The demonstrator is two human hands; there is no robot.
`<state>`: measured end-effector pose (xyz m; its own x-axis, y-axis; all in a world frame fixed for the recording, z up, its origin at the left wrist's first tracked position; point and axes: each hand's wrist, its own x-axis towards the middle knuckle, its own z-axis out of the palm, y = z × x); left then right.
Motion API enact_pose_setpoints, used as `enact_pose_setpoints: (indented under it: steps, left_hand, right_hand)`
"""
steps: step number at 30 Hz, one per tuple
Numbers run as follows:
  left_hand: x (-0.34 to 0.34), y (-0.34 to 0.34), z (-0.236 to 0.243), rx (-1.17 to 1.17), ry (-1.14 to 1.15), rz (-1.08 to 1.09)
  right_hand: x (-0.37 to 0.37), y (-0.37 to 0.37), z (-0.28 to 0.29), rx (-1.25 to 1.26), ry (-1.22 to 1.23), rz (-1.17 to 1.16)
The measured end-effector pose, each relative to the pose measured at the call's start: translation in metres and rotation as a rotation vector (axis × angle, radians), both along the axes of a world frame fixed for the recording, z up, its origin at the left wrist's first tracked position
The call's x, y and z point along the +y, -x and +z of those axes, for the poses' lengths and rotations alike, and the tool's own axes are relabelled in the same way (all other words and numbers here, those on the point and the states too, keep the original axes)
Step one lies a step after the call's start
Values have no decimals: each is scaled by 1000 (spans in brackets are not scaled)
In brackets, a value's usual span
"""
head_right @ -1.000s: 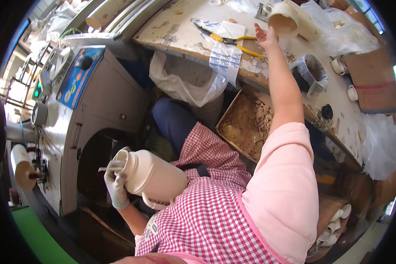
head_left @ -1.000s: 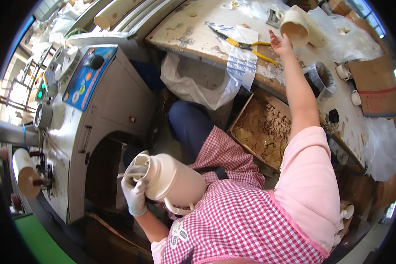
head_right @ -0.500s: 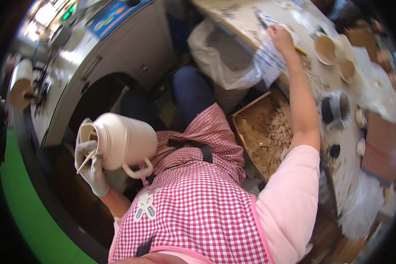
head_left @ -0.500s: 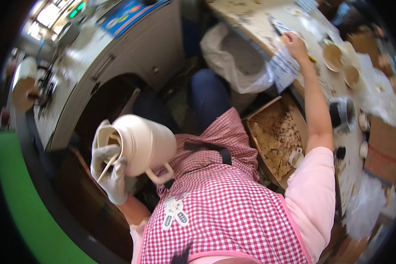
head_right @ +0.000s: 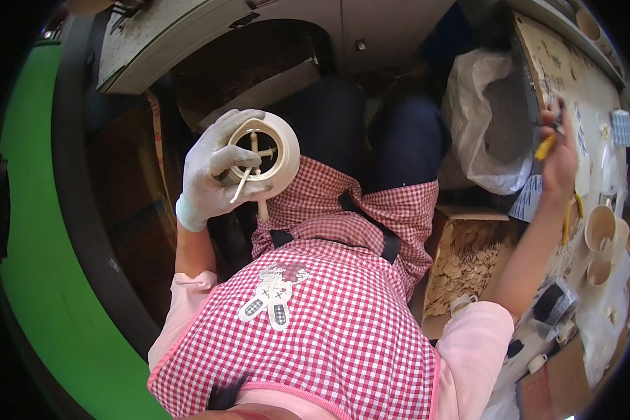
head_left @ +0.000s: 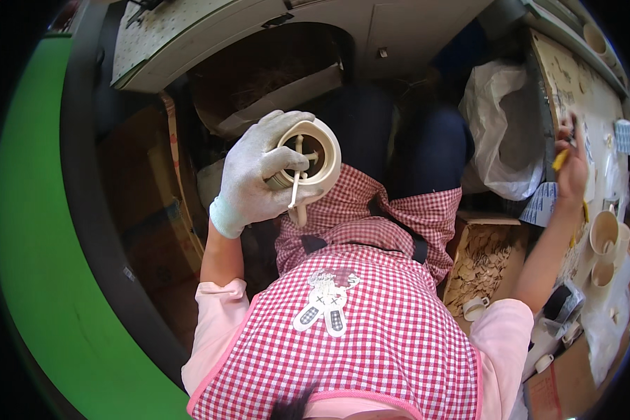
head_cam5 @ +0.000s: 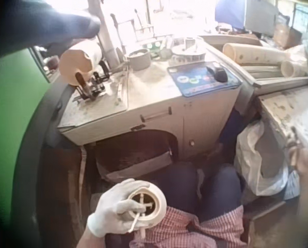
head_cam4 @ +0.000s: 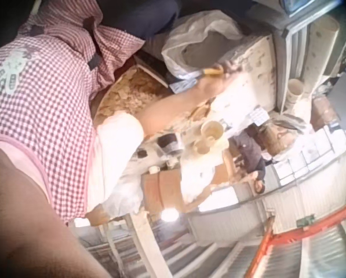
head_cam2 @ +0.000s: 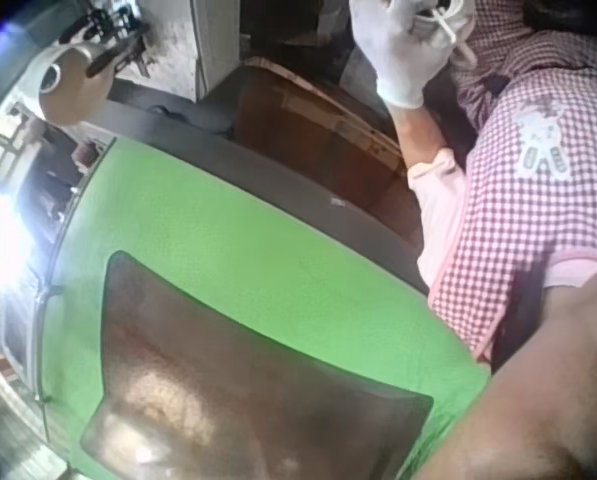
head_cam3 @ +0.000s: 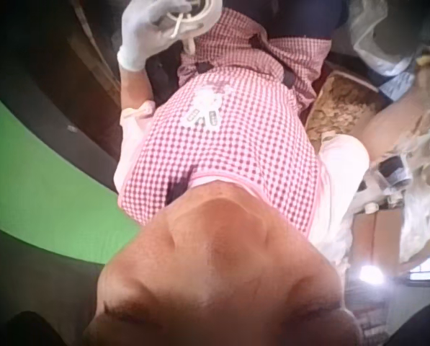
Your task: The person sits on the floor and repeatedly picks up white ceramic pitchers from a machine. They use a small tool to scrape or smooth the interior and exterior surfaces, then place the pitchers on a nearby table.
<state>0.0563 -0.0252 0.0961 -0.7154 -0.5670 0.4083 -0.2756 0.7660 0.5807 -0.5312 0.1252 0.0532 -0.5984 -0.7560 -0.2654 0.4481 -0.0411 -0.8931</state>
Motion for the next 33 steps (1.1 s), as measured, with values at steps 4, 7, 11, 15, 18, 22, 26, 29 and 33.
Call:
enact_pose_setpoints:
  steps: [4,7,11,15,18,22,26,29,33]
  left_hand:
    - [-17,11,-5,-25,-6,-161]
    - [-24,13,-4,-10,-95,-275]
    - [-25,12,0,-21,-97,-347]
    - [-6,23,-1,-68,-53,-333]
    - [25,42,-16,-183,80,-302]
    - [45,41,-33,-171,123,-293]
    - [57,20,-41,-91,217,-143]
    - [67,15,-48,-132,294,-161]
    - [65,12,-53,-169,328,-185]
  right_hand:
    - [-24,-209,38,224,-223,799]
    - [-54,-298,55,1528,227,803]
    - [-61,-321,66,1827,238,855]
    - [-52,-332,44,1948,139,790]
    - [-46,-346,27,1794,-112,979]
    - [-40,-344,28,1293,-408,1265]
    - [-20,-322,38,641,-621,1461]
    - [-14,-322,27,450,-594,1558]
    - [-13,-331,12,-41,-778,1552]
